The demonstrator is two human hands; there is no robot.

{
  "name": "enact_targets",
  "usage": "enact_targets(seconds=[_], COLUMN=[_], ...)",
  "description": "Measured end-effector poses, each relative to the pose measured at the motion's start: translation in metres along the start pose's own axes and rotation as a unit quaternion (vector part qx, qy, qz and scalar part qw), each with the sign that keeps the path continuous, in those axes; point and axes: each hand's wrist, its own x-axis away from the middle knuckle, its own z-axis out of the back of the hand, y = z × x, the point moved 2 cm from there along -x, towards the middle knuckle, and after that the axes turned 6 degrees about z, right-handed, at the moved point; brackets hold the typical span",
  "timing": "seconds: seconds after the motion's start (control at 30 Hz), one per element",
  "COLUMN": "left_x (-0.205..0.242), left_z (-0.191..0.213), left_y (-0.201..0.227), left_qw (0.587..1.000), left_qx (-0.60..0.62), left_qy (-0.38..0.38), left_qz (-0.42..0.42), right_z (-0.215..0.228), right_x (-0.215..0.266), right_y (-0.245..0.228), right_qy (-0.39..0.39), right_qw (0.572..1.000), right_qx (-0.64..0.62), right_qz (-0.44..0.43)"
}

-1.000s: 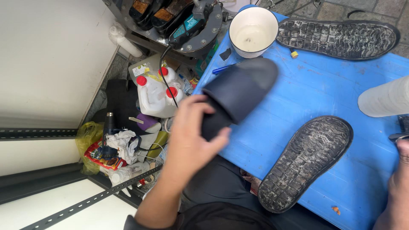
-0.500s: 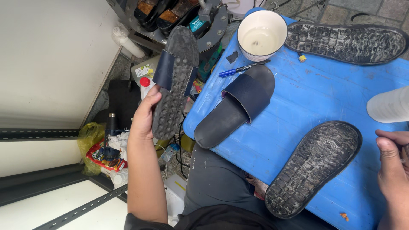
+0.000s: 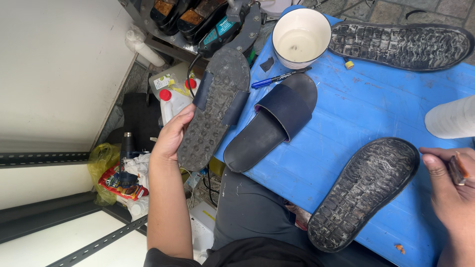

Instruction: The person applies glue to several black rubber shoe sole pieces using a brush and a squeeze bottle, spreading it evenly across each piece. They then retrieve a pair of slide sandals and place the glued pieces onto the soles.

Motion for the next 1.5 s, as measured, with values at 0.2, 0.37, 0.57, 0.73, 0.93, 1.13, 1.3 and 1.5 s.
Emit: enact_targets(seconds=[0.2, 0.37, 0.57, 0.73, 0.93, 1.13, 1.3, 1.5], left_x=[-0.013, -0.015, -0.018, -0.032, -0.094, -0.135, -0.173, -0.209], left_z=[0.0, -0.016, -0.018, -0.019, -0.029, -0.023, -0.021, -0.032], left_y=[-0.006, 0.005, 0.021, 0.025, 0.027, 0.042, 0.046, 0.039], left_qw=[0.99, 0.993, 0.983, 0.968, 0.952, 0.873, 0.851, 0.85], left_qx=[-0.094, -0.027, -0.048, -0.104, -0.201, -0.425, -0.491, -0.509], left_qy=[-0.069, -0.041, 0.068, 0.145, 0.166, 0.224, 0.183, 0.122], left_qz=[-0.082, -0.108, -0.165, -0.174, -0.159, -0.087, -0.039, -0.059], right_z=[-0.003, -0.009, -0.011, -0.012, -0.012, -0.008, -0.01, -0.011], right_x=[-0.012, -0.022, -0.026, -0.023, -0.019, -0.018, -0.019, -0.024], right_y=[-0.043, -0.079, -0.088, -0.078, -0.061, -0.053, -0.057, -0.06], right_qy=[-0.024, -0.042, -0.059, -0.071, -0.088, -0.088, -0.095, -0.093], right_qw=[0.99, 0.982, 0.977, 0.979, 0.977, 0.978, 0.98, 0.981], right_qx=[0.138, 0.185, 0.203, 0.191, 0.194, 0.187, 0.175, 0.171], right_qz=[0.014, 0.019, -0.008, 0.016, 0.004, -0.009, -0.01, -0.02])
